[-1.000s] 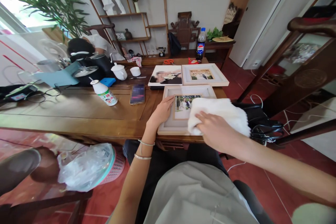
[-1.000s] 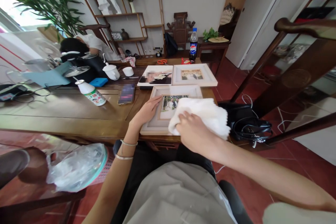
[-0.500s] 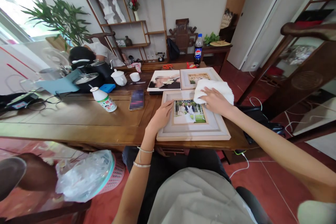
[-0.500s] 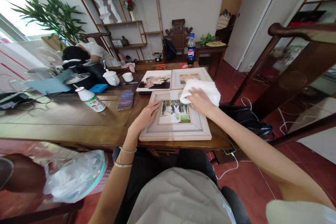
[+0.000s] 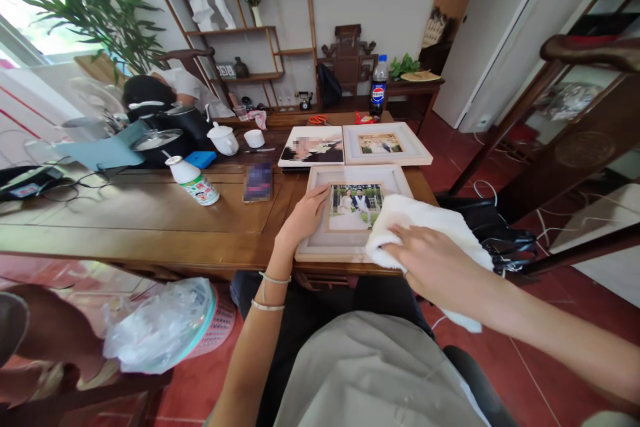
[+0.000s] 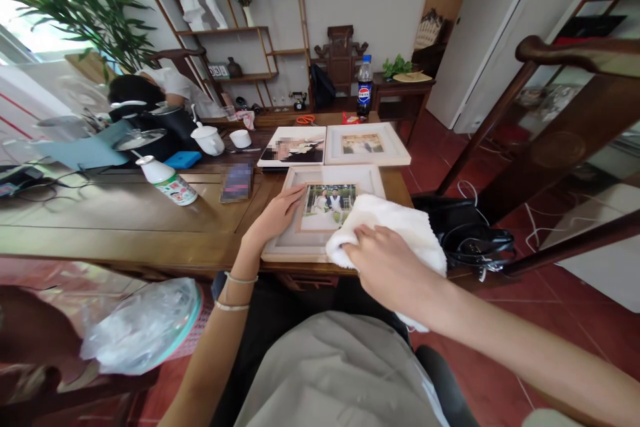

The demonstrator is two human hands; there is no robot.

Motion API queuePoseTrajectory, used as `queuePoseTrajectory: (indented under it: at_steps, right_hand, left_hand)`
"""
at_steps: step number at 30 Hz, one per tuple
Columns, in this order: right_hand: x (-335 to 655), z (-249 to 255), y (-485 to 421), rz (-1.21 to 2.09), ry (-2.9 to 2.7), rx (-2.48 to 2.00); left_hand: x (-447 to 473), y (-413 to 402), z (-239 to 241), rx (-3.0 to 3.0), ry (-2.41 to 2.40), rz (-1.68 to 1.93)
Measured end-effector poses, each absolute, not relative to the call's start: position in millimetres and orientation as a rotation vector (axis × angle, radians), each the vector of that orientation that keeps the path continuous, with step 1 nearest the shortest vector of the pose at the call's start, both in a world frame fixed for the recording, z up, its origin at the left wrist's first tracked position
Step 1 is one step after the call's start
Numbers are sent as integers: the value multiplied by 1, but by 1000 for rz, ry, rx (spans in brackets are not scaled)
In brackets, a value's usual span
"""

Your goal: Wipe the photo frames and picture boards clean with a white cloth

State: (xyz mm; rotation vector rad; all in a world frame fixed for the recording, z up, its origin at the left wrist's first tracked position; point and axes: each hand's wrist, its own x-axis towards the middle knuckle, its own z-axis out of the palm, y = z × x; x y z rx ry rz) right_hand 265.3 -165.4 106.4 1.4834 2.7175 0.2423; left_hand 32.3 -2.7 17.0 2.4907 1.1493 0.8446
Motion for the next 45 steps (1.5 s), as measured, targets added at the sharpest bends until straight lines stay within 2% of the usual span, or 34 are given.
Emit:
queuePoseTrajectory:
  at_steps: [8, 13, 17, 21, 31, 37, 45]
  right_hand:
    - [291, 85, -55, 413, 2646, 1725]
    - [270, 89, -6, 232, 2745, 1702]
    - [224, 87, 18, 39, 2941, 1436]
    - [193, 87, 31, 24, 2955, 1385]
    - [261, 112, -5, 183, 2541, 1666]
    - [302, 113, -28, 264, 2457, 1651]
    - [249, 112, -134, 16, 2695, 1434]
  left_hand:
    - [32, -3, 19, 2529, 1140, 844]
    - [32, -3, 21, 2542, 1131, 827]
    - [33, -4, 23, 2541, 1126, 851]
    - [34, -5, 25, 2551, 1104, 848]
    - [32, -4, 19, 2525, 1131, 837]
    - [32, -4, 18, 2523, 1150, 846]
    - [32, -4, 19, 2475, 1159, 839]
